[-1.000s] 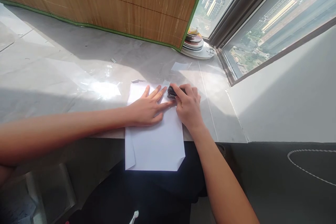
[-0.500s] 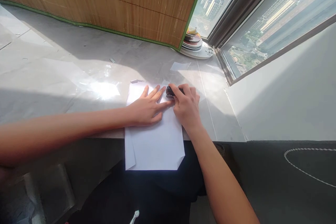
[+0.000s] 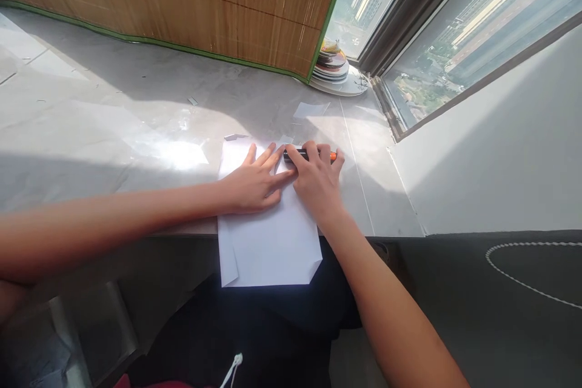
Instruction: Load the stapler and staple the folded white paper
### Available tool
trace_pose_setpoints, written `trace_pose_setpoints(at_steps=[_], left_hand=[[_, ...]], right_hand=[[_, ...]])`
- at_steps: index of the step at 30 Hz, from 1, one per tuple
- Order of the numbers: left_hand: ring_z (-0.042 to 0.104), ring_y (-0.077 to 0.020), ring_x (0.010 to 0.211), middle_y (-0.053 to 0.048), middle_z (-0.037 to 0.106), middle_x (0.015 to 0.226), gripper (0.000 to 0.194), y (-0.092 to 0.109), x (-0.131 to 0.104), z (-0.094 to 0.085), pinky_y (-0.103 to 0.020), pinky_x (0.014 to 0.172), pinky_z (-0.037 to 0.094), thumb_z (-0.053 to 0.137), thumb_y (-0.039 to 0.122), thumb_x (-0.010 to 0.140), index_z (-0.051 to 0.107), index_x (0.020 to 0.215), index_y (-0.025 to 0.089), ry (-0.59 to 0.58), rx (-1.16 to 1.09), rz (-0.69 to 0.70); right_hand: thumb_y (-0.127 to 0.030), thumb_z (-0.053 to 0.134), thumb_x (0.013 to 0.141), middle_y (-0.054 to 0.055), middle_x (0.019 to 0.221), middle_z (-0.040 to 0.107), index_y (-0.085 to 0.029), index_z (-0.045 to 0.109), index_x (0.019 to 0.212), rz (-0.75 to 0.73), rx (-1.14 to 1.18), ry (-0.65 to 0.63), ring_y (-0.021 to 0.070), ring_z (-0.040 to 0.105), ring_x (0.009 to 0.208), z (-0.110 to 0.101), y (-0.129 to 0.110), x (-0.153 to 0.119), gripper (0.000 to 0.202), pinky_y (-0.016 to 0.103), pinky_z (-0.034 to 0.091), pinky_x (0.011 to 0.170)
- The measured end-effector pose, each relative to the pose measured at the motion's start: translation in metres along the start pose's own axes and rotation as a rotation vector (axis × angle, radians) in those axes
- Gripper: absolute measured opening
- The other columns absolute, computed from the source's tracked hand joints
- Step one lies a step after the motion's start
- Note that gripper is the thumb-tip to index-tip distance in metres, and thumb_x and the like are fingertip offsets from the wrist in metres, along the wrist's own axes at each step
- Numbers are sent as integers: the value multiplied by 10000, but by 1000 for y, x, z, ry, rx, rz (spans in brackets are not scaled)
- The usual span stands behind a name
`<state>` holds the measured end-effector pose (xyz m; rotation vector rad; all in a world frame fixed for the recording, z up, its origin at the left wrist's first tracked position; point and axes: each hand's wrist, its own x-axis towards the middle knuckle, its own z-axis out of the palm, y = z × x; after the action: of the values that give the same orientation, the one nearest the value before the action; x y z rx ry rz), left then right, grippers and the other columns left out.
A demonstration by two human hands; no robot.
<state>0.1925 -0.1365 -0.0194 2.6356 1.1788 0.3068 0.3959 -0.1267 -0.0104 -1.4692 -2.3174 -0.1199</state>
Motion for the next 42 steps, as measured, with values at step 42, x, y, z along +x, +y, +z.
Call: trace_pose_setpoints(at_steps=[42], left_hand=[[608,-269,1484,-189,564,1668,757,-73,35,-13,-477,1246,504,363,207,936,403,1684,95,286,-433,-324]], right_hand=[[-281,696,925,96,1085,767,-240,636,1147,324,513,225,288,714,967,4,-24,0,233,411,549,840]])
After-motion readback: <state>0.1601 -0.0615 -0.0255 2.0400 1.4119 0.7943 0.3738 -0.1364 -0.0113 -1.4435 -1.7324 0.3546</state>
